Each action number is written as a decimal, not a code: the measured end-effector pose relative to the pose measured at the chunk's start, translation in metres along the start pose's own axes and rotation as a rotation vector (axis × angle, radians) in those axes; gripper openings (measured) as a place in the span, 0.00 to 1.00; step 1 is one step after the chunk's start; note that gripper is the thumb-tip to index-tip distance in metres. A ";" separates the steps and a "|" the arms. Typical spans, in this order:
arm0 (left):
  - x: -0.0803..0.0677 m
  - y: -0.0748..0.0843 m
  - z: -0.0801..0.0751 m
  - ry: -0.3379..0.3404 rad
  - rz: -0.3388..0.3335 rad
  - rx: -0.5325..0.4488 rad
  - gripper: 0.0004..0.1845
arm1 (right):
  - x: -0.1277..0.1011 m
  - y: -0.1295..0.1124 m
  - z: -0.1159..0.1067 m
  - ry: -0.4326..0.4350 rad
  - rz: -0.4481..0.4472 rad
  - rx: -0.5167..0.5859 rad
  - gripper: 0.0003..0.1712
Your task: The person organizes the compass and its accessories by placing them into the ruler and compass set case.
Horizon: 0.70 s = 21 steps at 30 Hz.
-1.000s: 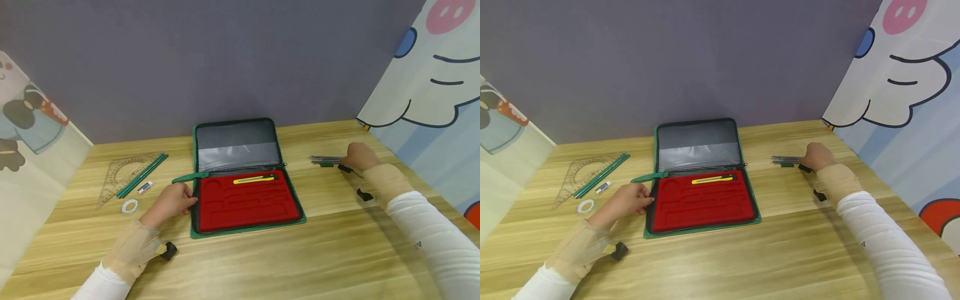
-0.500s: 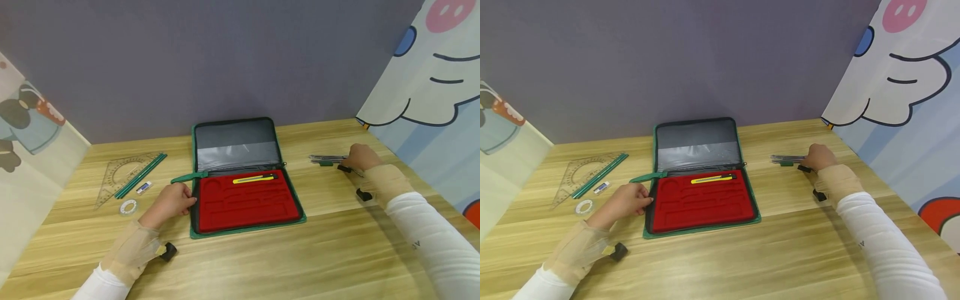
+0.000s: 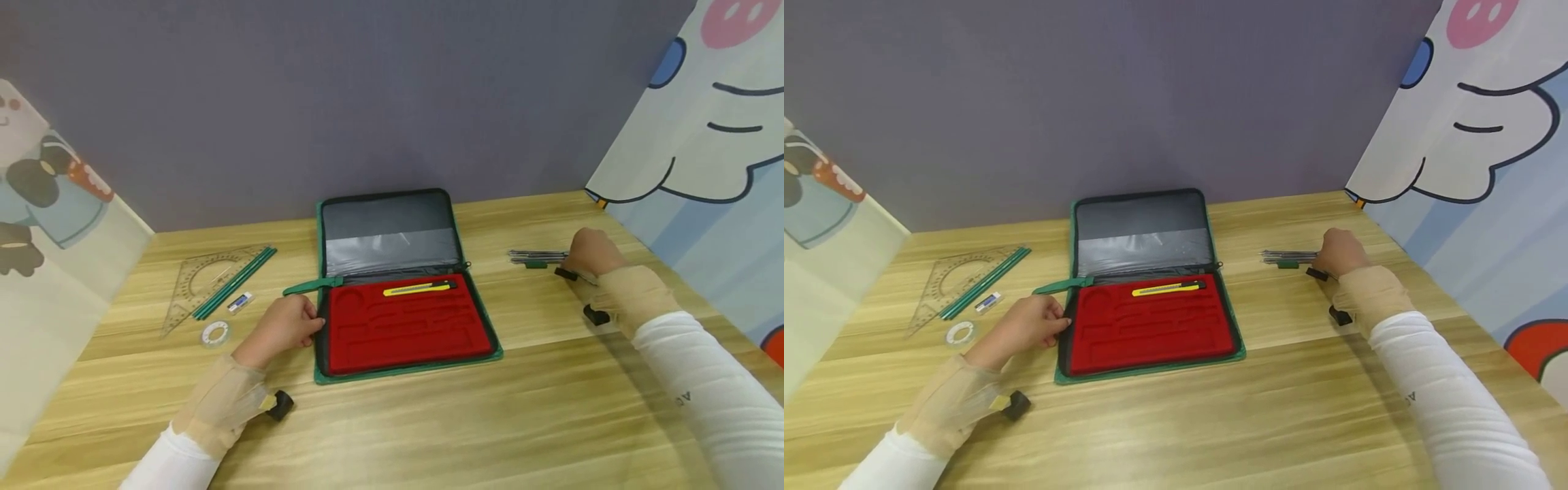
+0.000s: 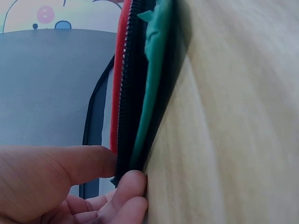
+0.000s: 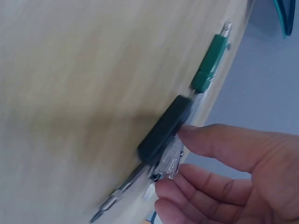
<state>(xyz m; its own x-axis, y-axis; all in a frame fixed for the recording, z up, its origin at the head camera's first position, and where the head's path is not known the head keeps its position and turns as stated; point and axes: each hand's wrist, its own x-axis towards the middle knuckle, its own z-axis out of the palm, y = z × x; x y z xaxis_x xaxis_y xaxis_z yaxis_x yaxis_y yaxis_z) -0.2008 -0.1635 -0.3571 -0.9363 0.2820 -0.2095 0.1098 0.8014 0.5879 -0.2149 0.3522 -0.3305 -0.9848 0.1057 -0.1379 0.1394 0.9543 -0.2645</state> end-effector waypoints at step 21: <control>0.000 0.001 0.001 0.016 0.008 0.001 0.07 | -0.008 -0.117 0.018 -0.007 -0.444 -0.007 0.07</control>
<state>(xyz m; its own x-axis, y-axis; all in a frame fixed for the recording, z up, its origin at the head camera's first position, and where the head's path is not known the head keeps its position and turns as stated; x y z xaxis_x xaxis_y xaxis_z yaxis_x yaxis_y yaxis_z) -0.2002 -0.1617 -0.3575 -0.9404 0.2804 -0.1924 0.1178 0.7995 0.5890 -0.2214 0.2344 -0.3153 -0.9484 -0.3165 -0.0186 -0.2974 0.9086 -0.2932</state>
